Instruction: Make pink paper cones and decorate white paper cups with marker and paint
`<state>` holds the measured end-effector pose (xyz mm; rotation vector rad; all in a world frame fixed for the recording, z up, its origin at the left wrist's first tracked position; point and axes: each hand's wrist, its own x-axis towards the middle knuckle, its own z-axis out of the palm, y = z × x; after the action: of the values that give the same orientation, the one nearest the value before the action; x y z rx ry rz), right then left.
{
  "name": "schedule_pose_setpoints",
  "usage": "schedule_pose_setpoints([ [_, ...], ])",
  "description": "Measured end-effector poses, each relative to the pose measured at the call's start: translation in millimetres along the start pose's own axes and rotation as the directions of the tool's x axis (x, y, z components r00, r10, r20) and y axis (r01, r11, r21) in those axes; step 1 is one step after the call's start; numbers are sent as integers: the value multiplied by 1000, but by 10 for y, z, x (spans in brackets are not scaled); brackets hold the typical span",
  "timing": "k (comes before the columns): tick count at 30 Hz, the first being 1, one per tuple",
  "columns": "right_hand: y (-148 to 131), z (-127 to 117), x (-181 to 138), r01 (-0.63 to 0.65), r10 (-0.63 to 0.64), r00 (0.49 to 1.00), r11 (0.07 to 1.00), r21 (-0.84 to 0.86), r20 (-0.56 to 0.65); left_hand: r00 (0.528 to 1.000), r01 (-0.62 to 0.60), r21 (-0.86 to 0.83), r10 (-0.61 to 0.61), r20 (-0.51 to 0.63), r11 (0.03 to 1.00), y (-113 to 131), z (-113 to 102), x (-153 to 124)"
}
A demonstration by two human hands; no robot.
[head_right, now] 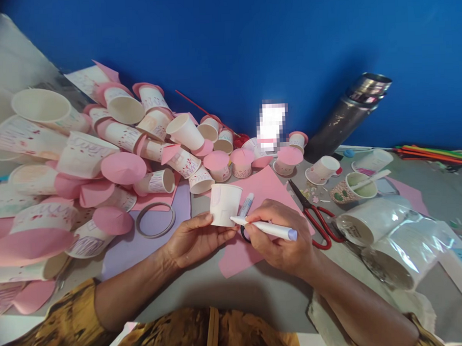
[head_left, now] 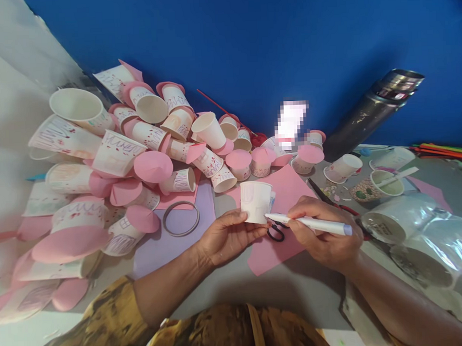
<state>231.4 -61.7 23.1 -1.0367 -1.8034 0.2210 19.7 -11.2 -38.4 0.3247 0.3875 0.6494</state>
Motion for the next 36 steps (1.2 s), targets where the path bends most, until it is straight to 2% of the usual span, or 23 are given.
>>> schedule_pose_setpoints([
  [9, -2, 0, 15, 13, -14, 999, 1000, 14, 36, 1000, -16, 6, 16, 2, 1000, 10, 17, 1],
  [14, 8, 11, -11, 41, -41, 999, 999, 32, -19, 1000, -19, 20, 19, 2, 1000, 2, 26, 4],
  [25, -19, 47, 20, 99, -103, 994, 993, 69, 47, 998, -44, 53, 46, -39, 998, -22, 47, 6],
  [32, -34, 12, 28, 82, -82, 996, 996, -18, 34, 999, -35, 42, 35, -12, 999, -27, 32, 5],
  [36, -30, -1, 24, 29, -27, 999, 999, -36, 40, 1000, -16, 32, 17, -8, 999, -17, 23, 3],
])
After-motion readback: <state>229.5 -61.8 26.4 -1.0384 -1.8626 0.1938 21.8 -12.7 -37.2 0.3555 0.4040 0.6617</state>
